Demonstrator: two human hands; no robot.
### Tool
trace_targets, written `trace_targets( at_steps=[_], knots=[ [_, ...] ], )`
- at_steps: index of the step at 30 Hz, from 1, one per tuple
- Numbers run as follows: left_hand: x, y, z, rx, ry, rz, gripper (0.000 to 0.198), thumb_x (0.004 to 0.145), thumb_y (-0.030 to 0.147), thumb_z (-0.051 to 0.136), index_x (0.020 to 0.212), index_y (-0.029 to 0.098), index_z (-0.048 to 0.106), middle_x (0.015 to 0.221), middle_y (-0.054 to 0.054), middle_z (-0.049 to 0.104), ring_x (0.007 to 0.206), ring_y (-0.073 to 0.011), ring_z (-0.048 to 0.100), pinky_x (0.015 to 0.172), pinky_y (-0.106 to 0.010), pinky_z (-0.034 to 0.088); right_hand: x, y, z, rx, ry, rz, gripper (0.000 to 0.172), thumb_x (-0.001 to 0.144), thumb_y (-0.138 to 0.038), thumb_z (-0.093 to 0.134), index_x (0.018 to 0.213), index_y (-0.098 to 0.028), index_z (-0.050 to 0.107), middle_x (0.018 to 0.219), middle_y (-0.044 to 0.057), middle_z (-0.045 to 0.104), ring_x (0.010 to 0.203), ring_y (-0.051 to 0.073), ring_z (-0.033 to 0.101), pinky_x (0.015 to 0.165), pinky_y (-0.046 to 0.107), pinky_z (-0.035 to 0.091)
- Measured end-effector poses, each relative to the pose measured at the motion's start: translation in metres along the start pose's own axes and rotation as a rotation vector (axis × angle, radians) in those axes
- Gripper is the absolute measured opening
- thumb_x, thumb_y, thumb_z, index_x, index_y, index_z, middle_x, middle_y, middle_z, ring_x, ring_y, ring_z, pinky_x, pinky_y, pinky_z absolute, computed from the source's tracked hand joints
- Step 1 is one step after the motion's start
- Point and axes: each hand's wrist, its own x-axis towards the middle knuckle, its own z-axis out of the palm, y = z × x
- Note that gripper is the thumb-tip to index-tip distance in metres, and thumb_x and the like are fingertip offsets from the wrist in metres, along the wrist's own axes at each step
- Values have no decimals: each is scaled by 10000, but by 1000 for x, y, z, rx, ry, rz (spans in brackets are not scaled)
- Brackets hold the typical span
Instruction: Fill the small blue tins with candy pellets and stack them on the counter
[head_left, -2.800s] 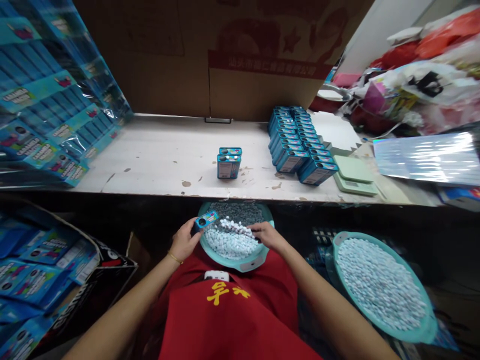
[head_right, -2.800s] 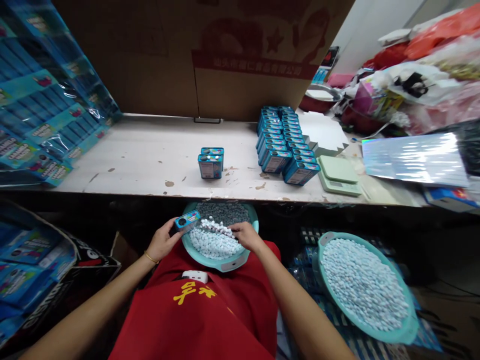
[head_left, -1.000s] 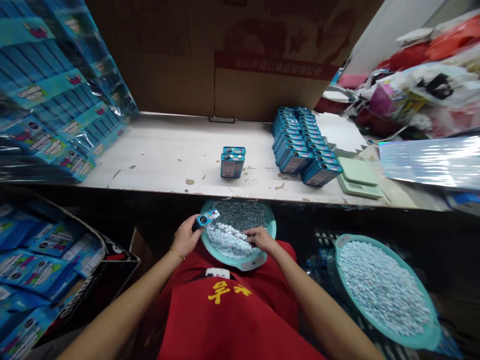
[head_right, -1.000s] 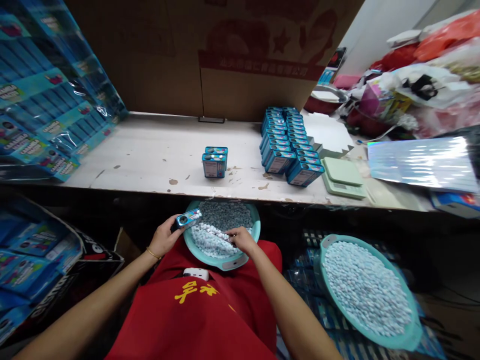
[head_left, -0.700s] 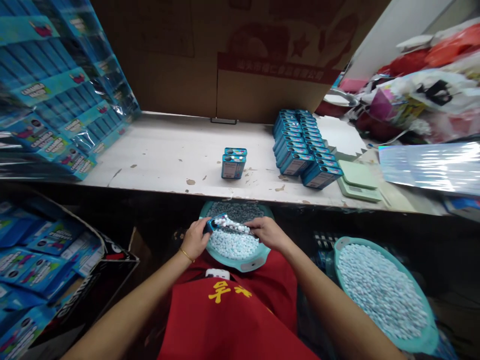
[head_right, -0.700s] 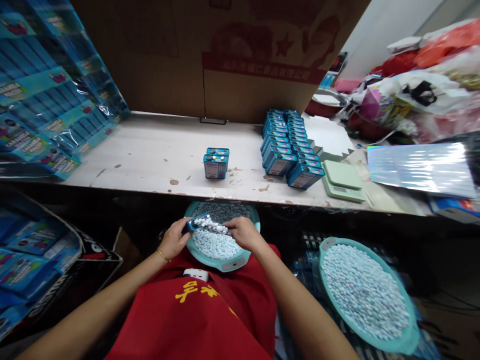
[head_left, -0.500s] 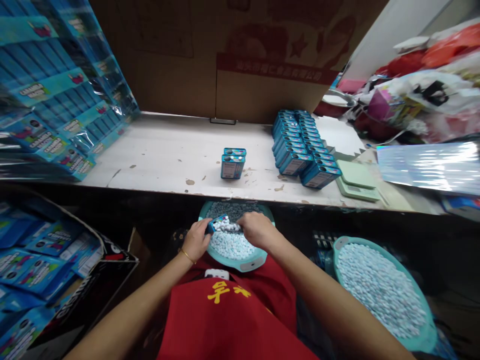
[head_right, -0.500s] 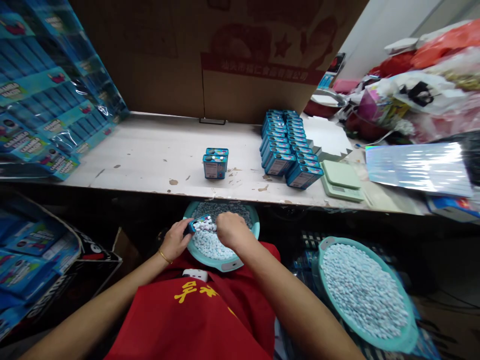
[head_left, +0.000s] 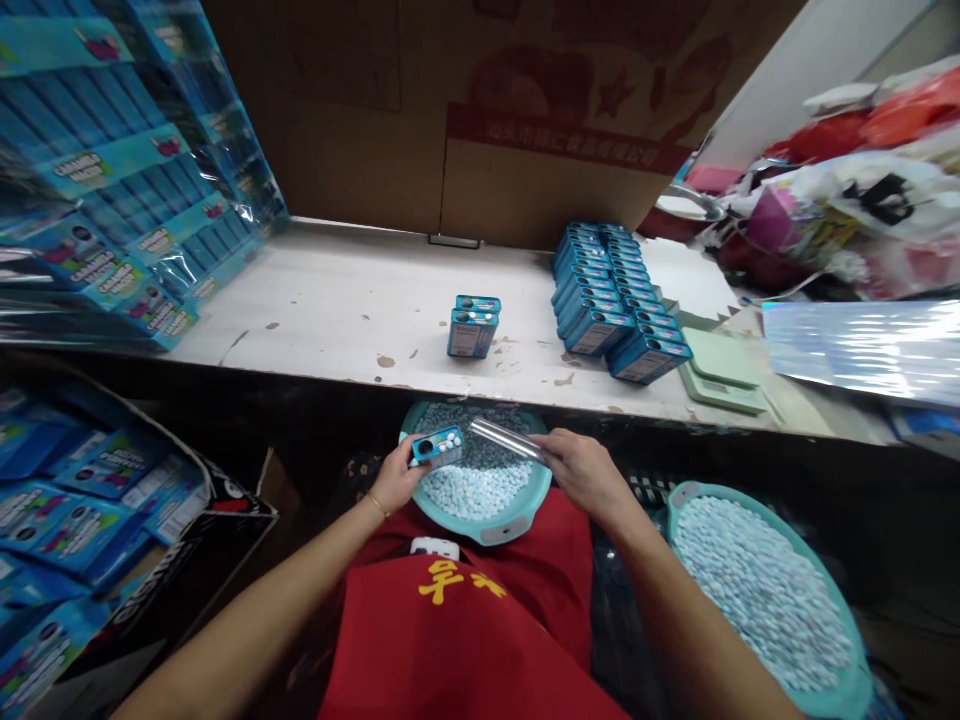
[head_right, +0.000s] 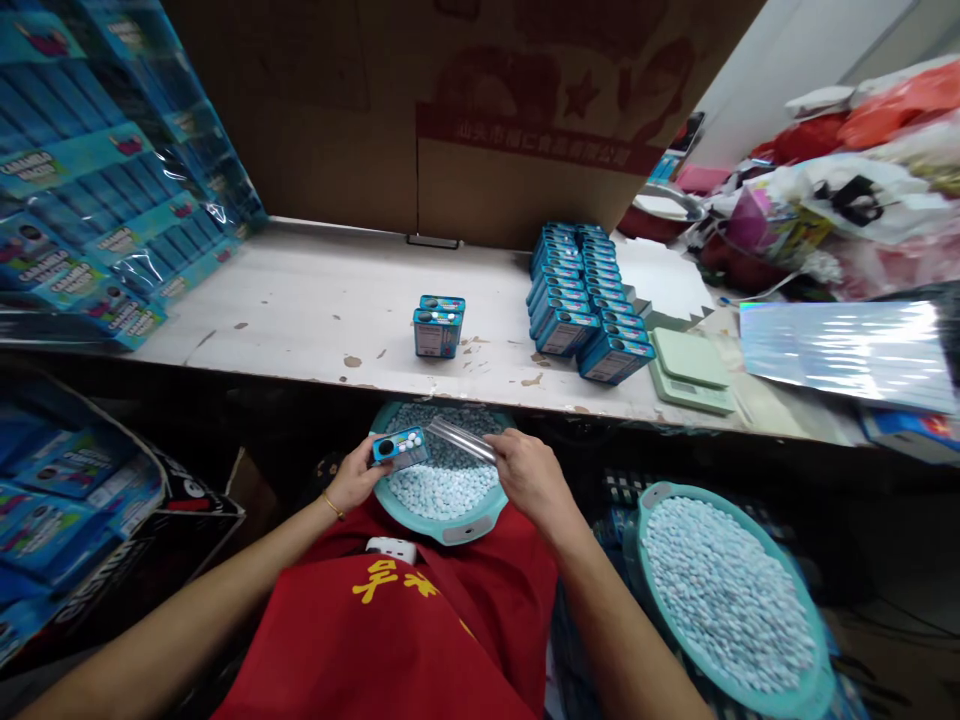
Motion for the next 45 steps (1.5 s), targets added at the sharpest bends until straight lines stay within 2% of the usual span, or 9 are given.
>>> trace_targets(
  at_steps=[5, 13, 16, 19, 24, 29, 33, 39, 45],
  knots=[
    [7, -1, 14, -110, -21, 13, 367, 674, 223, 551, 1026, 172, 464, 891, -21, 583, 827, -153, 555, 759, -282, 437, -1, -3, 12, -103, -47, 55, 363, 817, -191, 338, 1077, -311, 560, 907, 19, 588, 815, 130, 546, 646, 204, 348],
    [4, -1, 14, -1, -25, 28, 368, 691, 202, 515, 1052, 157, 463, 928, -41, 588, 834, -159, 549, 773, -290, 432, 5, -43, 36, -140, -68, -57, 361, 829, -190, 307, 1094, -290, 530, 907, 30, 577, 807, 130, 549, 601, 208, 342],
    [2, 2, 8, 71, 0, 34, 362, 697, 189, 500, 1057, 171, 472, 936, -39, 595, 854, -169, 554, 795, -308, 428, 1, -33, 30, -147, -37, -15, 367, 829, -192, 308, 1116, -286, 517, 937, 33, 577, 839, 126, 545, 626, 201, 351],
    [-1, 4, -2, 134, 37, 71, 375, 699, 168, 490, 1073, 183, 475, 1000, -56, 582, 937, -190, 537, 854, -339, 404, 1, -4, 34, -170, -38, 62, 371, 820, -178, 317, 1098, -307, 526, 966, 26, 579, 850, 130, 550, 636, 203, 363],
    [-6, 1, -19, 174, 77, 124, 384, 707, 143, 471, 1088, 194, 477, 1095, -64, 549, 1038, -202, 495, 924, -365, 366, 24, 28, 99, -116, -198, 181, 344, 765, -87, 351, 903, -225, 634, 943, 80, 616, 853, 165, 571, 666, 232, 388],
    [-11, -2, -32, 166, 118, 69, 354, 729, 195, 488, 1084, 189, 481, 1073, -58, 568, 1003, -187, 518, 901, -339, 387, 55, 5, 176, 40, -202, 198, 344, 761, -90, 369, 967, -176, 631, 919, 87, 647, 893, 167, 566, 709, 214, 395],
    [-16, -2, -39, 137, 146, 28, 342, 733, 261, 512, 1067, 189, 489, 1029, -51, 590, 945, -178, 546, 861, -326, 410, 70, -3, 206, 352, -149, 213, 320, 735, -107, 413, 937, -165, 654, 947, 70, 652, 903, 173, 563, 740, 215, 398],
    [-15, -1, -42, 121, 200, -4, 372, 730, 339, 523, 1062, 173, 493, 980, -49, 607, 891, -173, 565, 827, -312, 429, 74, 11, 199, 574, -119, 179, 302, 741, -178, 425, 945, -133, 642, 895, 50, 664, 789, 134, 579, 694, 209, 428],
    [-6, 0, -36, 179, 204, 5, 360, 736, 292, 511, 1078, 183, 480, 1018, -53, 592, 927, -183, 548, 847, -329, 416, 52, 24, 135, 727, -41, 142, 333, 702, -179, 419, 942, -107, 638, 774, 47, 645, 585, 113, 521, 553, 213, 416]
  ],
)
